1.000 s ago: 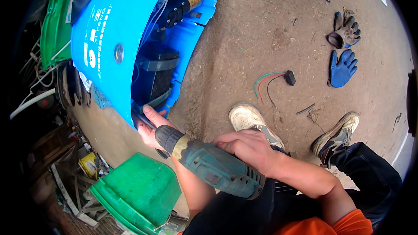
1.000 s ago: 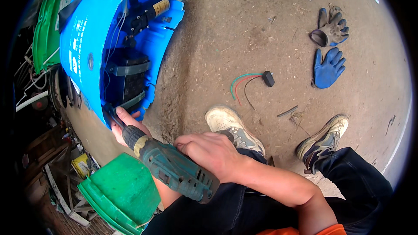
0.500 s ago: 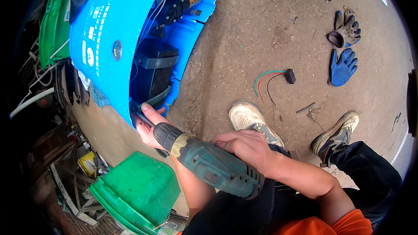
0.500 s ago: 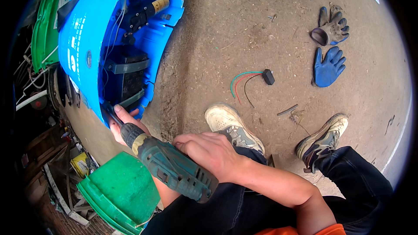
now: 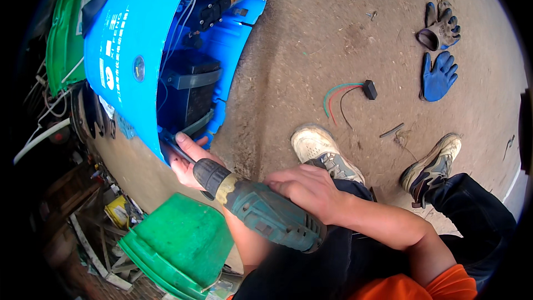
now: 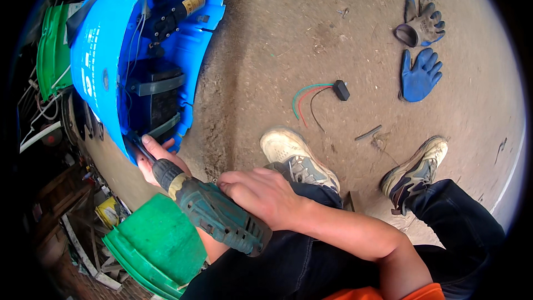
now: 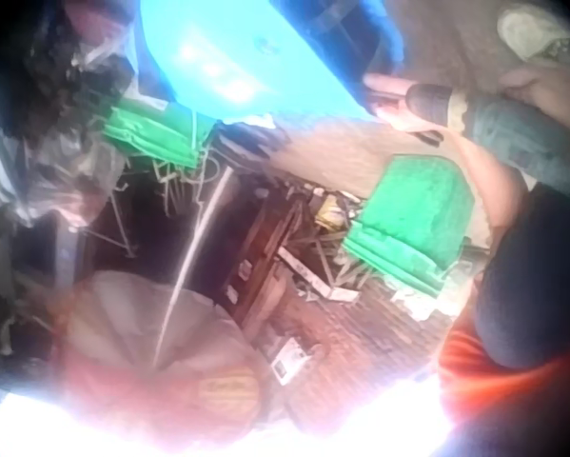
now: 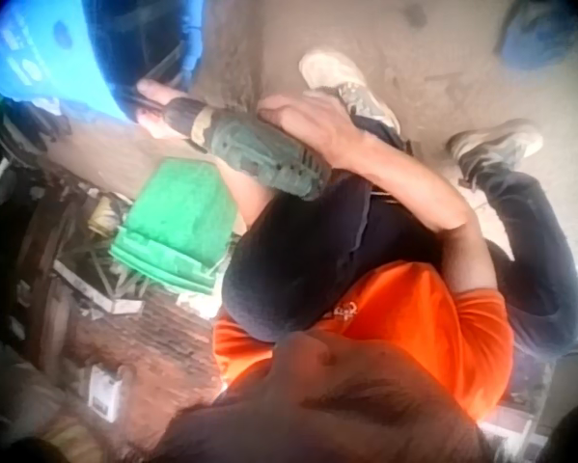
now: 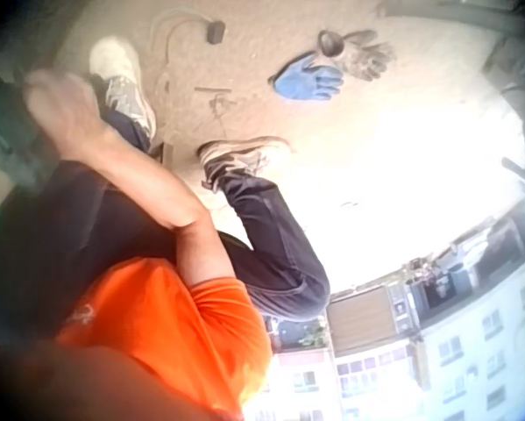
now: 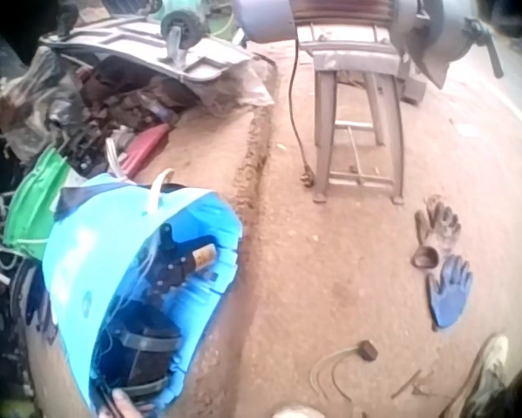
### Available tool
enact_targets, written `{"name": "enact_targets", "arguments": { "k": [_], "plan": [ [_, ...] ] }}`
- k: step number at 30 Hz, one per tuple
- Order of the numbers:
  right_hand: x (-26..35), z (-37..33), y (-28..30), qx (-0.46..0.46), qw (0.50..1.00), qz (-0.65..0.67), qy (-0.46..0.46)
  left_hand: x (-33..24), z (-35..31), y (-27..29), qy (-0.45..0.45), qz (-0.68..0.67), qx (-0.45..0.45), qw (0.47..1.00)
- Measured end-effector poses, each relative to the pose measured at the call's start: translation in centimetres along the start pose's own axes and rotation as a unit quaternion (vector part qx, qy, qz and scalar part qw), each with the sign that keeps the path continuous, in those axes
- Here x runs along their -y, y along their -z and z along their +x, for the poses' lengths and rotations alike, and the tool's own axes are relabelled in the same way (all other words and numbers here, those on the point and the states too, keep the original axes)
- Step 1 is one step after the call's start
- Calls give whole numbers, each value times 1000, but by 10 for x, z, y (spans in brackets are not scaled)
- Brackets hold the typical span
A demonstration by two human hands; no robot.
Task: The person sits on the floor and uses a cordless drill to attach a metal bracket to a blue plastic container. They then put on gloves and attach a blue plastic grid to the container using the drill.
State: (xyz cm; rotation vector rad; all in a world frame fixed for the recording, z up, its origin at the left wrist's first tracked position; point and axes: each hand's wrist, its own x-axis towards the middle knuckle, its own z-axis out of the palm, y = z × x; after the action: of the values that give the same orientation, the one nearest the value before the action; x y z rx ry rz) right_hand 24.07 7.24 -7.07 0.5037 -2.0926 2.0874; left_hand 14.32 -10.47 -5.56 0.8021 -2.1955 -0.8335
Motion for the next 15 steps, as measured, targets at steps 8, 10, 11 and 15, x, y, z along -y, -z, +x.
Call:
{"name": "enact_targets", "arguments": {
  "k": [8,10,11,15],
  "plan": [
    [-16,-9,-12,-15,1000,-1,16,3,2,0,8,1,4,1000],
    [-15,-7,-11,-17,1000,1,15,-2,0,0,19,2,4,1000],
    [-15,-7,-10,-18,1000,1,14,-5,-2,-1,25,2,4,1000],
    [-14,-6,-11,-18,1000,3,9,-9,-4,-3,14,6,-24,1000]
  ]
}}
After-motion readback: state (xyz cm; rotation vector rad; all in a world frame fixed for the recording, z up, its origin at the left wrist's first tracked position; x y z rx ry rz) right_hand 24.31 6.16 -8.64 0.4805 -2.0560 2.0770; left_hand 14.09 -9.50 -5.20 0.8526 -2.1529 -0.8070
